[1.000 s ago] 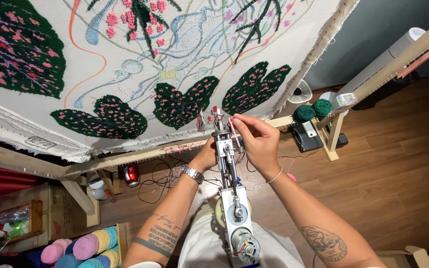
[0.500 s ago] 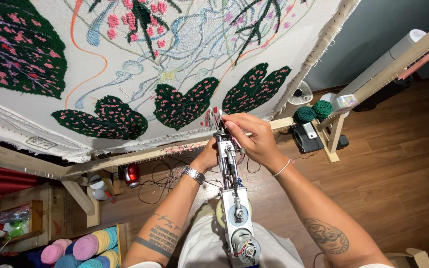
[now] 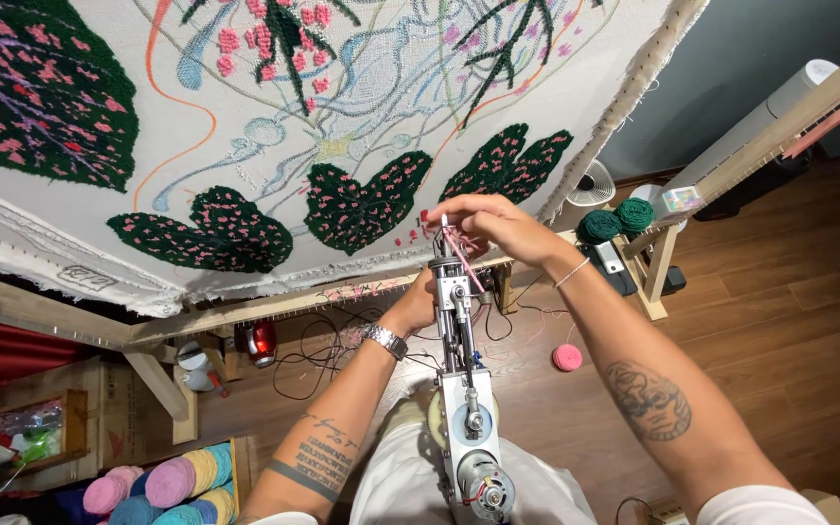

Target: Using a tufting gun to apply pink yarn to a leaf pattern on a rug canvas.

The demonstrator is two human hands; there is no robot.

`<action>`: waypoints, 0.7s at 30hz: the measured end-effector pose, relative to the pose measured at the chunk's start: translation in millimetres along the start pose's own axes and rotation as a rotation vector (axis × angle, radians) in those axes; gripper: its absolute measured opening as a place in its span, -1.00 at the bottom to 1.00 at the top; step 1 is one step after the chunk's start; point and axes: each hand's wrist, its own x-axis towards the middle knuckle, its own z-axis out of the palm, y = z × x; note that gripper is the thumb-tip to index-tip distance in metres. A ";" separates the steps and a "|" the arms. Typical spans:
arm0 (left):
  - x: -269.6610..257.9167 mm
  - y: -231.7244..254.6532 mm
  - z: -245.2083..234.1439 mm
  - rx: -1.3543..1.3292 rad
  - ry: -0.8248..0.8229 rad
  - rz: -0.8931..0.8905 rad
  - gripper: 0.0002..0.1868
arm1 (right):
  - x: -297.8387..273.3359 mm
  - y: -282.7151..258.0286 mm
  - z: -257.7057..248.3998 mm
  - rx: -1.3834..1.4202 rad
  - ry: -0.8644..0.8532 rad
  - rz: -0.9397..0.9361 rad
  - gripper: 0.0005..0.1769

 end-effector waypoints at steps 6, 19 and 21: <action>-2.9 14.0 0.5 -0.209 0.071 -0.148 -0.66 | 7.1 -2.0 -3.4 -0.124 -0.171 0.044 -0.70; -4.5 12.3 -0.6 -0.186 0.039 -0.137 -0.67 | 10.0 20.4 -19.2 -0.115 -0.204 0.051 -0.72; -3.6 14.6 0.5 -0.112 0.070 -0.149 -0.66 | 10.3 25.0 -22.6 -0.103 -0.189 0.082 -0.72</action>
